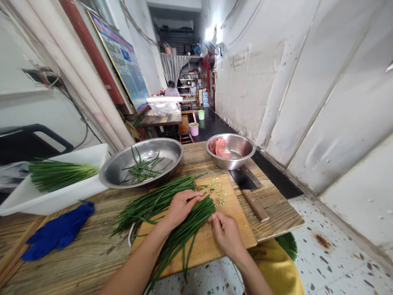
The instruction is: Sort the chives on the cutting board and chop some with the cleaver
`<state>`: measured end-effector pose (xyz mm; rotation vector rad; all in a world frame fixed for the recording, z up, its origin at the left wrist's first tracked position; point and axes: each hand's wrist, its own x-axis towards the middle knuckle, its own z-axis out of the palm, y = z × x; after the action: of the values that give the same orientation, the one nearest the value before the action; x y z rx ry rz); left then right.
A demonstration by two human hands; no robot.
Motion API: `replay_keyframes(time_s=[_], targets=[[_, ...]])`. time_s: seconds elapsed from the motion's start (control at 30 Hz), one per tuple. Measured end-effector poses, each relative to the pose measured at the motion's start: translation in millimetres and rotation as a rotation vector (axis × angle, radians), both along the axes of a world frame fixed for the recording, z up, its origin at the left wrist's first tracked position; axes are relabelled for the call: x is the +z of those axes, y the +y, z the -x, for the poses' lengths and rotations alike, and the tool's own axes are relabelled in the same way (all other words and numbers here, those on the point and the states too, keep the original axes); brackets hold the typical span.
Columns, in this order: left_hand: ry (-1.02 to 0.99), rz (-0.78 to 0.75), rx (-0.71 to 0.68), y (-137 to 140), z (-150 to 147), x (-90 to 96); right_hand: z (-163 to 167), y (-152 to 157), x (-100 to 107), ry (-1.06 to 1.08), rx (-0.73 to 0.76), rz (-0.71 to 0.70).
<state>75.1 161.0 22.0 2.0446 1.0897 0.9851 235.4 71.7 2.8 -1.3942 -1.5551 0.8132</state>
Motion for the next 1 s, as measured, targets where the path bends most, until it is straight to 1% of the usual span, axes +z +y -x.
replay_keyframes(time_s=[0.13, 0.17, 0.2, 0.23, 0.3, 0.33, 0.37, 0.53, 0.63, 0.73, 0.87, 1.0], targets=[[0.048, -0.031, -0.139, 0, 5, 4.6, -1, -1, -3, -0.004, -0.011, -0.009], [0.058, -0.03, -0.151, 1, 6, 6.1, -1, -1, -3, -0.007, -0.013, -0.01], [0.061, -0.035, -0.13, 2, 8, 7.5, -1, -2, -3, -0.011, -0.015, -0.01], [0.062, -0.042, -0.08, 3, 10, 8.4, 0, -2, -2, -0.017, -0.019, -0.01], [0.08, -0.062, 0.066, 6, 13, 8.6, 0, -2, -1, -0.028, -0.03, -0.006], [0.108, -0.07, 0.125, 8, 14, 7.9, 0, -3, -1, -0.031, -0.035, -0.004], [0.151, -0.075, 0.155, 10, 16, 6.9, 0, -3, -1, -0.031, -0.039, -0.003], [0.463, -0.092, 0.081, 13, 14, 3.9, -2, -3, -3, -0.02, -0.029, -0.02], [0.547, -0.102, 0.095, 11, 11, 6.1, -2, -2, -3, -0.019, -0.02, -0.023], [0.555, -0.114, 0.096, 10, 9, 7.4, -2, -2, -3, -0.019, -0.019, -0.024], [0.478, -0.118, 0.127, 8, 9, 7.7, -1, -2, -4, -0.024, -0.018, -0.016], [0.419, -0.119, 0.115, 7, 7, 9.1, -1, -2, -2, -0.041, -0.031, -0.028]])
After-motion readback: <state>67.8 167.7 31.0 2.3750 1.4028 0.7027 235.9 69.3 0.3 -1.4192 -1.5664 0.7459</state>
